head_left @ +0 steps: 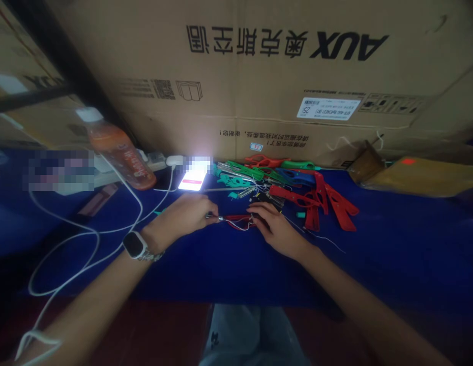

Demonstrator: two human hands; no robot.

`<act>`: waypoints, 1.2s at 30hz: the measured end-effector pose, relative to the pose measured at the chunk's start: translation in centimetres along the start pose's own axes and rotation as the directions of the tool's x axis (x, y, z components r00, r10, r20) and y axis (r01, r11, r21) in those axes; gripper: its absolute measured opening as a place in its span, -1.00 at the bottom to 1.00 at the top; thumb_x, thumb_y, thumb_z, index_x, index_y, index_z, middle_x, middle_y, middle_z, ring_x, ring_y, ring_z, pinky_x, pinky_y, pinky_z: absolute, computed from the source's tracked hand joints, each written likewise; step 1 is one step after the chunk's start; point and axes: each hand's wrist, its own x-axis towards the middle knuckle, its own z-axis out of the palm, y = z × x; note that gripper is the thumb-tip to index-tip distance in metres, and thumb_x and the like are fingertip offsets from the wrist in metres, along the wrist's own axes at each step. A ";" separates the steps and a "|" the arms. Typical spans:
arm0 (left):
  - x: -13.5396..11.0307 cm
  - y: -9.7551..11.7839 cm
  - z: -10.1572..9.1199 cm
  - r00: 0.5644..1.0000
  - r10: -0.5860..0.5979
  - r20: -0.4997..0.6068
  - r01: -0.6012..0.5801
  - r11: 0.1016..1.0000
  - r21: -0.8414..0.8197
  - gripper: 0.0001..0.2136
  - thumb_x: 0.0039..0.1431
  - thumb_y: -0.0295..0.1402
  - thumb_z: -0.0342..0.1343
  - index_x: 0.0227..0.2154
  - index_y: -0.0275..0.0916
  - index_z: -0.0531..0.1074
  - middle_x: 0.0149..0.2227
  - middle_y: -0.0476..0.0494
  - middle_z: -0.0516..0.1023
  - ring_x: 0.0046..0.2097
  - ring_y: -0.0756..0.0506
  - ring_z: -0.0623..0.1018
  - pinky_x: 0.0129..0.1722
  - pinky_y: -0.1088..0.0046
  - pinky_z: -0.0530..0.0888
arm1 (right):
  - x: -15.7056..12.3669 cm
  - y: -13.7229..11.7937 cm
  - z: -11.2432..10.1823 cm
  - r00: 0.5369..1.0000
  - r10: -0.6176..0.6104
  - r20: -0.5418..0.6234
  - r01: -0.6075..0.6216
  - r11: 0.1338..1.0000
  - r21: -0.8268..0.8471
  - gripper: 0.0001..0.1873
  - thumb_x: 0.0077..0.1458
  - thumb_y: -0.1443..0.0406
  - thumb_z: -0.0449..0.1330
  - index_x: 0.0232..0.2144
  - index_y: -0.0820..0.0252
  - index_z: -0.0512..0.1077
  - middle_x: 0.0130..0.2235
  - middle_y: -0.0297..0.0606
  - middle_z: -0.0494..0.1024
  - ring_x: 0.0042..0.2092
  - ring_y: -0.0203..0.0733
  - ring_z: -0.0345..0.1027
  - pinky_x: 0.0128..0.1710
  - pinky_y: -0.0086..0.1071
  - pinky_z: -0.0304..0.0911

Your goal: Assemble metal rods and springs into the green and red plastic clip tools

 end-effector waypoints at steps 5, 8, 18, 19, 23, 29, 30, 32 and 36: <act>-0.2 -0.2 0.8 0.999 -0.020 -0.032 0.018 0.998 -0.065 -0.88 0.23 -0.30 0.21 -0.29 -0.15 0.64 -0.34 -0.08 0.65 -0.30 -0.11 0.58 -0.33 0.41 0.34 | 0.0 0.0 0.0 1.000 0.008 -0.006 -0.008 1.000 -0.001 -0.69 0.31 0.40 0.05 0.04 0.10 0.41 0.10 -0.10 0.44 0.14 -0.08 0.37 0.19 -0.01 0.32; -0.4 -0.3 1.2 0.997 -0.025 -0.072 0.018 0.995 -0.098 -0.87 0.25 -0.29 0.20 -0.28 -0.15 0.63 -0.29 -0.08 0.65 -0.27 -0.11 0.58 -0.30 0.41 0.36 | 0.1 -0.1 0.0 1.000 0.017 -0.007 -0.017 1.000 0.001 -0.68 0.30 0.42 0.05 0.04 0.11 0.42 0.09 -0.11 0.45 0.15 -0.08 0.36 0.20 -0.02 0.31; 0.6 -0.7 2.7 0.987 -0.136 -0.081 0.087 0.894 -0.440 -0.86 0.16 -0.21 0.28 -0.38 -0.14 0.62 -0.34 -0.01 0.67 -0.30 -0.07 0.58 -0.26 0.45 0.39 | 0.2 -0.3 -0.1 0.999 0.037 -0.011 -0.037 0.999 -0.005 -0.69 0.30 0.42 0.05 0.02 0.09 0.43 0.09 -0.12 0.45 0.14 -0.08 0.38 0.20 -0.02 0.31; 0.7 -0.9 2.9 0.987 -0.136 -0.082 0.081 0.877 -0.474 -0.85 0.15 -0.20 0.28 -0.39 -0.15 0.62 -0.35 -0.01 0.66 -0.32 -0.06 0.57 -0.28 0.45 0.39 | 0.2 -0.3 -0.1 0.999 0.039 -0.014 -0.039 0.999 -0.007 -0.68 0.30 0.42 0.05 0.02 0.09 0.43 0.09 -0.12 0.45 0.14 -0.08 0.38 0.20 -0.03 0.31; 0.9 -1.4 3.7 0.981 -0.152 -0.117 0.061 0.826 -0.561 -0.80 0.15 -0.15 0.27 -0.40 -0.17 0.62 -0.35 -0.03 0.66 -0.33 -0.05 0.57 -0.29 0.47 0.41 | 0.2 0.0 0.0 0.999 0.041 -0.027 -0.041 0.999 -0.010 -0.68 0.29 0.42 0.04 0.02 0.10 0.42 0.08 -0.13 0.46 0.14 -0.09 0.37 0.21 -0.05 0.30; 0.8 -1.4 4.5 0.978 -0.170 -0.125 0.060 0.793 -0.606 -0.78 0.20 -0.13 0.22 -0.35 -0.15 0.62 -0.34 -0.02 0.66 -0.32 -0.06 0.57 -0.24 0.44 0.44 | 0.2 0.0 0.1 0.998 0.047 -0.035 -0.047 0.999 -0.005 -0.70 0.29 0.42 0.04 0.00 0.10 0.44 0.08 -0.13 0.46 0.14 -0.08 0.37 0.21 -0.03 0.29; 0.8 -1.3 4.5 0.977 -0.171 -0.128 0.058 0.789 -0.612 -0.80 0.20 -0.14 0.23 -0.34 -0.15 0.62 -0.33 -0.03 0.66 -0.31 -0.06 0.58 -0.23 0.44 0.45 | 0.2 0.0 0.1 0.998 0.049 -0.038 -0.049 0.999 -0.003 -0.70 0.29 0.42 0.04 -0.01 0.10 0.44 0.08 -0.13 0.46 0.14 -0.08 0.37 0.21 -0.03 0.29; 0.8 -1.3 4.6 0.977 -0.167 -0.133 0.048 0.779 -0.625 -0.82 0.20 -0.18 0.23 -0.32 -0.15 0.63 -0.30 -0.03 0.67 -0.28 -0.06 0.59 -0.21 0.44 0.45 | 0.2 -0.1 0.1 0.998 0.053 -0.044 -0.053 0.999 0.001 -0.71 0.29 0.42 0.04 -0.01 0.09 0.44 0.07 -0.14 0.47 0.13 -0.09 0.38 0.20 -0.03 0.30; 0.6 -1.2 4.5 0.978 -0.147 -0.148 0.019 0.767 -0.642 -0.83 0.21 -0.20 0.22 -0.28 -0.14 0.64 -0.27 -0.05 0.68 -0.26 -0.06 0.60 -0.21 0.44 0.47 | 0.1 -0.1 0.1 0.997 0.064 -0.052 -0.063 0.998 0.013 -0.72 0.29 0.41 0.05 -0.03 0.09 0.45 0.07 -0.14 0.47 0.11 -0.10 0.39 0.19 -0.04 0.31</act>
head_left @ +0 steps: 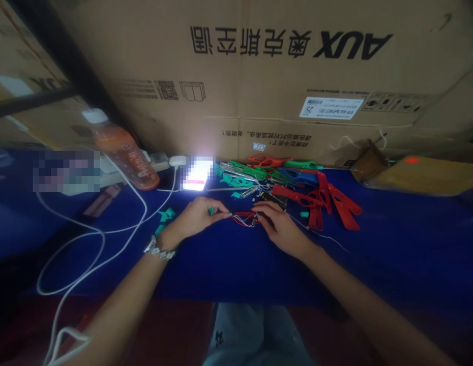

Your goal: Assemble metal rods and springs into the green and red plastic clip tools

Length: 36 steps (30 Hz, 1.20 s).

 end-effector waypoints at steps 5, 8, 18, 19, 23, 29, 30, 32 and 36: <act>-0.5 0.5 -0.4 1.000 0.004 0.013 -0.005 0.994 0.109 -0.82 0.25 -0.21 0.18 -0.19 -0.10 0.63 -0.31 -0.02 0.64 -0.31 -0.03 0.57 -0.29 0.46 0.45 | 0.0 -0.1 0.0 1.000 -0.001 -0.005 0.001 1.000 0.006 -0.72 0.29 0.42 0.06 -0.04 0.09 0.45 0.05 -0.14 0.48 0.11 -0.10 0.40 0.16 -0.05 0.34; -0.6 0.7 -0.5 1.000 0.015 0.001 -0.015 0.984 0.177 -0.83 0.26 -0.22 0.17 -0.19 -0.08 0.63 -0.37 -0.01 0.61 -0.36 -0.02 0.54 -0.34 0.48 0.42 | 0.0 -0.2 0.0 1.000 -0.002 -0.010 0.002 1.000 0.005 -0.72 0.28 0.42 0.06 -0.04 0.08 0.46 0.04 -0.14 0.49 0.10 -0.09 0.41 0.15 -0.05 0.35; -1.1 1.0 -0.6 0.999 -0.013 -0.038 0.026 0.933 0.359 -0.79 0.22 -0.17 0.21 -0.13 -0.04 0.61 -0.36 -0.02 0.55 -0.36 -0.05 0.53 -0.36 0.46 0.37 | -0.1 -0.3 -0.1 1.000 -0.009 -0.013 0.009 1.000 -0.002 -0.72 0.29 0.40 0.05 -0.04 0.07 0.46 0.05 -0.14 0.48 0.10 -0.08 0.40 0.16 -0.04 0.34; -1.2 1.1 -0.6 0.999 -0.016 -0.036 0.029 0.923 0.383 -0.79 0.23 -0.17 0.20 -0.12 -0.04 0.60 -0.35 -0.03 0.55 -0.34 -0.06 0.54 -0.35 0.45 0.37 | -0.1 -0.3 -0.1 1.000 -0.008 -0.012 0.008 1.000 -0.006 -0.72 0.30 0.40 0.05 -0.03 0.07 0.46 0.05 -0.13 0.47 0.11 -0.08 0.40 0.16 -0.04 0.35; -1.5 1.7 -0.8 1.000 0.003 -0.019 0.006 0.905 0.426 -0.85 0.26 -0.26 0.18 -0.17 -0.04 0.61 -0.29 -0.05 0.56 -0.32 -0.06 0.55 -0.31 0.44 0.40 | -0.2 -0.3 -0.2 0.999 -0.035 0.006 0.035 0.998 -0.045 -0.68 0.31 0.39 0.03 0.02 0.04 0.45 0.07 -0.14 0.46 0.10 -0.07 0.41 0.13 -0.03 0.37; -1.8 2.0 -0.9 0.994 0.078 -0.075 -0.036 0.891 0.452 -0.89 0.23 -0.33 0.22 -0.21 -0.10 0.60 -0.26 -0.05 0.58 -0.33 -0.05 0.54 -0.29 0.44 0.42 | -0.1 -0.7 -0.5 0.996 -0.079 0.036 0.081 0.995 -0.065 -0.64 0.33 0.38 0.01 0.07 0.00 0.42 0.08 -0.15 0.45 0.11 -0.08 0.40 0.16 -0.02 0.35; -1.9 2.0 -0.9 0.993 0.080 -0.081 -0.035 0.890 0.454 -0.90 0.23 -0.33 0.22 -0.21 -0.10 0.60 -0.25 -0.05 0.58 -0.32 -0.05 0.54 -0.29 0.44 0.43 | -0.1 -0.8 -0.6 0.996 -0.082 0.042 0.084 0.994 -0.065 -0.65 0.33 0.37 0.01 0.07 0.00 0.42 0.08 -0.15 0.45 0.11 -0.08 0.40 0.16 -0.02 0.35; -1.9 2.0 -0.9 0.992 0.094 -0.085 -0.044 0.885 0.464 -0.90 0.23 -0.34 0.23 -0.22 -0.10 0.59 -0.24 -0.05 0.59 -0.32 -0.05 0.54 -0.29 0.43 0.43 | 0.0 -1.2 -0.7 0.995 -0.092 0.042 0.095 0.993 -0.073 -0.66 0.33 0.35 0.03 0.07 0.00 0.42 0.09 -0.15 0.44 0.12 -0.07 0.38 0.16 -0.03 0.34; -1.9 2.2 -0.7 0.991 0.116 -0.074 -0.063 0.861 0.505 -0.94 0.22 -0.37 0.22 -0.25 -0.14 0.56 -0.26 -0.05 0.56 -0.33 -0.04 0.53 -0.31 0.44 0.41 | 0.4 -2.7 -0.5 0.989 -0.147 0.020 0.148 0.973 -0.175 -0.73 0.28 0.33 0.10 0.00 0.05 0.44 0.03 -0.14 0.48 0.06 -0.03 0.39 0.09 -0.03 0.33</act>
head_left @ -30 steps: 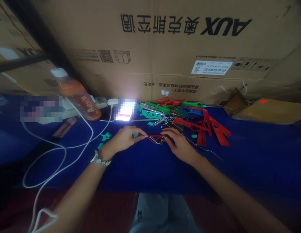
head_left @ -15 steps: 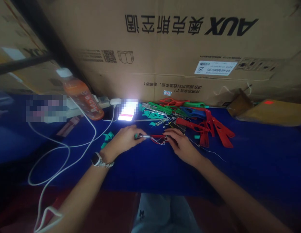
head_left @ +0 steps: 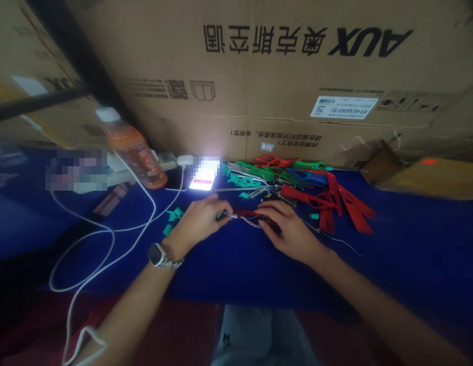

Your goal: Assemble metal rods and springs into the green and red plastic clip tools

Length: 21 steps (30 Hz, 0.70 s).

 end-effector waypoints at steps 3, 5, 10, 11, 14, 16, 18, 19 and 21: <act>0.1 0.3 0.0 1.000 -0.003 -0.009 0.003 0.998 0.068 -0.98 0.21 -0.39 0.21 -0.30 -0.18 0.52 -0.28 -0.06 0.53 -0.35 -0.05 0.52 -0.38 0.45 0.37 | 1.1 -1.2 0.3 0.999 -0.034 0.017 0.036 0.993 -0.112 -0.83 0.24 0.29 0.18 -0.11 0.09 0.47 -0.07 -0.18 0.53 -0.03 -0.03 0.39 -0.01 -0.06 0.28; 0.1 0.4 0.1 1.000 0.011 -0.018 -0.009 0.995 0.104 -0.99 0.20 -0.43 0.20 -0.33 -0.20 0.49 -0.30 -0.07 0.51 -0.36 -0.05 0.52 -0.42 0.45 0.33 | 2.1 -1.7 0.7 0.998 -0.045 0.044 0.052 0.986 -0.161 -0.85 0.21 0.25 0.22 -0.16 0.12 0.49 -0.12 -0.18 0.54 -0.05 -0.01 0.37 -0.03 -0.06 0.24; 0.0 0.5 0.2 0.993 0.104 -0.047 -0.096 0.982 0.161 -0.93 0.20 -0.49 0.14 -0.40 -0.23 0.41 -0.37 -0.05 0.46 -0.35 -0.05 0.50 -0.44 0.47 0.30 | 3.4 -1.5 1.7 0.993 -0.098 0.067 0.110 0.971 -0.212 -0.92 0.23 0.27 0.22 -0.31 0.12 0.50 -0.21 -0.23 0.56 -0.10 -0.05 0.35 -0.07 -0.13 0.15; 0.0 0.6 0.2 0.991 0.120 -0.057 -0.108 0.978 0.180 -0.91 0.21 -0.49 0.13 -0.41 -0.23 0.40 -0.39 -0.05 0.45 -0.37 -0.04 0.49 -0.46 0.47 0.29 | 3.4 -1.4 1.8 0.992 -0.116 0.057 0.125 0.969 -0.212 -0.92 0.25 0.28 0.21 -0.31 0.11 0.50 -0.22 -0.24 0.56 -0.11 -0.07 0.36 -0.07 -0.14 0.14; -0.1 0.7 0.3 0.981 0.177 -0.085 -0.155 0.964 0.218 -0.87 0.24 -0.52 0.08 -0.42 -0.22 0.37 -0.44 -0.02 0.41 -0.39 -0.04 0.45 -0.48 0.46 0.25 | 3.1 -1.2 2.3 0.989 -0.149 0.020 0.150 0.968 -0.203 -0.90 0.26 0.30 0.19 -0.32 0.11 0.50 -0.25 -0.26 0.58 -0.14 -0.10 0.36 -0.09 -0.17 0.11; -0.1 0.8 0.4 0.971 0.222 -0.092 -0.198 0.956 0.219 -0.84 0.25 -0.54 0.06 -0.43 -0.21 0.35 -0.48 -0.01 0.40 -0.37 -0.05 0.44 -0.47 0.44 0.24 | 3.0 -1.3 2.5 0.988 -0.152 0.002 0.149 0.969 -0.199 -0.88 0.25 0.31 0.19 -0.36 0.11 0.49 -0.26 -0.27 0.58 -0.15 -0.10 0.37 -0.10 -0.18 0.10; -0.1 0.9 0.4 0.964 0.250 -0.086 -0.228 0.951 0.211 -0.82 0.28 -0.54 0.04 -0.44 -0.21 0.35 -0.49 -0.01 0.41 -0.35 -0.06 0.43 -0.46 0.42 0.25 | 3.0 -1.3 2.7 0.989 -0.151 -0.007 0.146 0.970 -0.194 -0.86 0.24 0.31 0.20 -0.39 0.12 0.48 -0.28 -0.27 0.58 -0.16 -0.11 0.37 -0.11 -0.19 0.10; -0.1 1.0 0.4 0.962 0.259 -0.084 -0.237 0.949 0.206 -0.81 0.28 -0.54 0.04 -0.45 -0.21 0.35 -0.49 -0.01 0.42 -0.35 -0.06 0.43 -0.46 0.41 0.24 | 3.0 -1.3 2.7 0.989 -0.149 -0.012 0.144 0.971 -0.191 -0.86 0.24 0.31 0.21 -0.40 0.12 0.47 -0.28 -0.27 0.57 -0.17 -0.11 0.37 -0.11 -0.19 0.10; -0.2 0.9 0.3 0.961 0.264 -0.077 -0.246 0.950 0.194 -0.81 0.29 -0.53 0.05 -0.46 -0.22 0.36 -0.49 -0.01 0.44 -0.34 -0.07 0.42 -0.45 0.40 0.24 | 3.0 -1.3 2.8 0.989 -0.143 -0.024 0.137 0.973 -0.183 -0.86 0.23 0.30 0.22 -0.41 0.13 0.46 -0.29 -0.28 0.57 -0.17 -0.11 0.38 -0.12 -0.20 0.10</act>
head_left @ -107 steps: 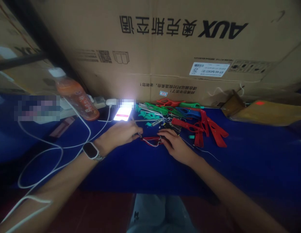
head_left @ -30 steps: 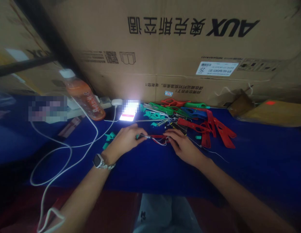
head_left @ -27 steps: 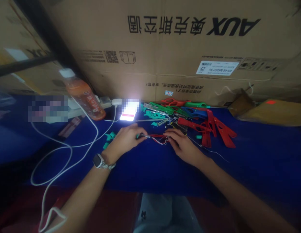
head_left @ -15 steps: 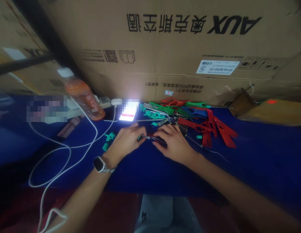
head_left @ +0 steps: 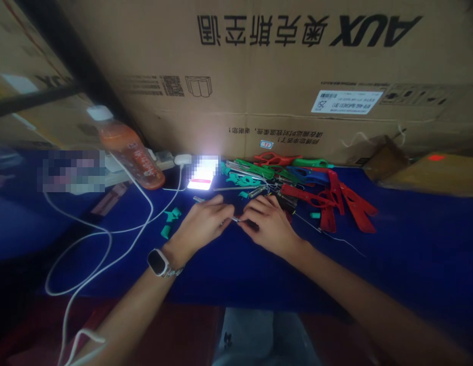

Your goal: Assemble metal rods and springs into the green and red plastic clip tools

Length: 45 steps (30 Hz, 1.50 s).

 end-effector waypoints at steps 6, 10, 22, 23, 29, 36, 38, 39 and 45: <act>-0.2 -0.3 0.1 0.999 0.010 0.044 -0.006 0.996 -0.088 -0.85 0.33 -0.43 0.08 -0.36 -0.22 0.50 -0.41 -0.03 0.56 -0.27 -0.09 0.45 -0.35 0.40 0.30 | -0.1 0.1 -0.2 1.000 0.025 0.007 -0.025 0.999 0.021 -0.91 0.23 0.25 0.24 -0.34 0.11 0.48 -0.30 -0.29 0.58 -0.16 -0.10 0.38 -0.11 -0.20 0.11; -0.1 -0.3 0.0 0.999 -0.017 0.047 0.022 0.993 -0.114 -0.87 0.33 -0.39 0.10 -0.21 -0.19 0.57 -0.34 -0.02 0.63 -0.25 -0.10 0.49 -0.35 0.41 0.33 | -0.1 0.1 -0.1 0.999 0.039 0.023 -0.039 0.999 0.016 -0.88 0.26 0.26 0.21 -0.33 0.12 0.51 -0.31 -0.27 0.59 -0.16 -0.09 0.39 -0.10 -0.19 0.11; -0.4 -1.4 0.0 0.975 -0.197 0.102 0.210 0.968 -0.137 -0.86 0.26 -0.37 0.19 -0.16 -0.11 0.60 -0.23 -0.05 0.66 -0.17 -0.13 0.58 -0.27 0.41 0.44 | -0.2 1.3 1.0 0.989 0.147 0.013 -0.146 0.956 0.255 -0.98 0.18 0.33 0.30 -0.31 0.15 0.55 -0.30 -0.30 0.58 -0.18 -0.16 0.42 -0.14 -0.24 0.20; -0.4 -1.4 0.1 0.975 -0.199 0.104 0.212 0.968 -0.136 -0.86 0.27 -0.36 0.19 -0.16 -0.11 0.61 -0.23 -0.06 0.66 -0.17 -0.13 0.58 -0.27 0.40 0.44 | -0.2 1.4 1.0 0.988 0.152 0.007 -0.148 0.950 0.276 -0.96 0.18 0.33 0.29 -0.29 0.15 0.57 -0.29 -0.28 0.58 -0.19 -0.16 0.42 -0.14 -0.25 0.23; -0.4 -1.4 0.3 0.967 -0.219 0.131 0.234 0.965 -0.119 -0.83 0.31 -0.31 0.15 -0.12 -0.12 0.60 -0.19 -0.07 0.67 -0.13 -0.16 0.57 -0.26 0.38 0.44 | -0.1 1.9 1.5 0.986 0.164 0.010 -0.159 0.940 0.303 -0.84 0.20 0.39 0.24 -0.20 0.13 0.60 -0.26 -0.22 0.54 -0.16 -0.14 0.42 -0.15 -0.25 0.36; -0.1 -1.6 0.7 0.959 -0.237 0.154 0.254 0.961 -0.108 -0.80 0.34 -0.31 0.10 -0.08 -0.13 0.59 -0.18 -0.09 0.66 -0.12 -0.16 0.57 -0.26 0.39 0.43 | 0.0 2.1 1.8 0.986 0.167 0.016 -0.166 0.956 0.244 -0.80 0.23 0.40 0.19 -0.20 0.13 0.61 -0.25 -0.19 0.51 -0.15 -0.11 0.38 -0.10 -0.17 0.39; 0.0 -1.8 0.8 0.958 -0.237 0.164 0.256 0.960 -0.110 -0.79 0.33 -0.32 0.11 -0.06 -0.12 0.58 -0.19 -0.11 0.64 -0.15 -0.15 0.56 -0.29 0.41 0.42 | -0.2 2.1 1.9 0.988 0.154 0.004 -0.152 0.966 0.208 -0.79 0.23 0.38 0.19 -0.19 0.12 0.62 -0.23 -0.16 0.48 -0.13 -0.08 0.35 -0.09 -0.15 0.40; 0.0 -1.9 0.9 0.958 -0.235 0.166 0.254 0.961 -0.107 -0.79 0.33 -0.32 0.11 -0.05 -0.12 0.58 -0.20 -0.12 0.64 -0.16 -0.14 0.56 -0.30 0.42 0.42 | -0.2 2.1 1.9 0.989 0.147 -0.001 -0.144 0.970 0.194 -0.79 0.24 0.38 0.18 -0.19 0.12 0.62 -0.22 -0.15 0.47 -0.12 -0.08 0.34 -0.09 -0.14 0.40; 0.4 -2.5 0.9 0.971 -0.164 0.173 0.177 0.982 -0.065 -0.76 0.34 -0.37 0.09 -0.03 -0.08 0.58 -0.30 -0.10 0.63 -0.18 -0.15 0.50 -0.37 0.44 0.35 | -0.3 1.9 2.0 0.992 0.122 -0.021 -0.118 0.980 0.160 -0.75 0.26 0.39 0.14 -0.14 0.14 0.62 -0.22 -0.14 0.46 -0.13 -0.08 0.32 -0.10 -0.17 0.42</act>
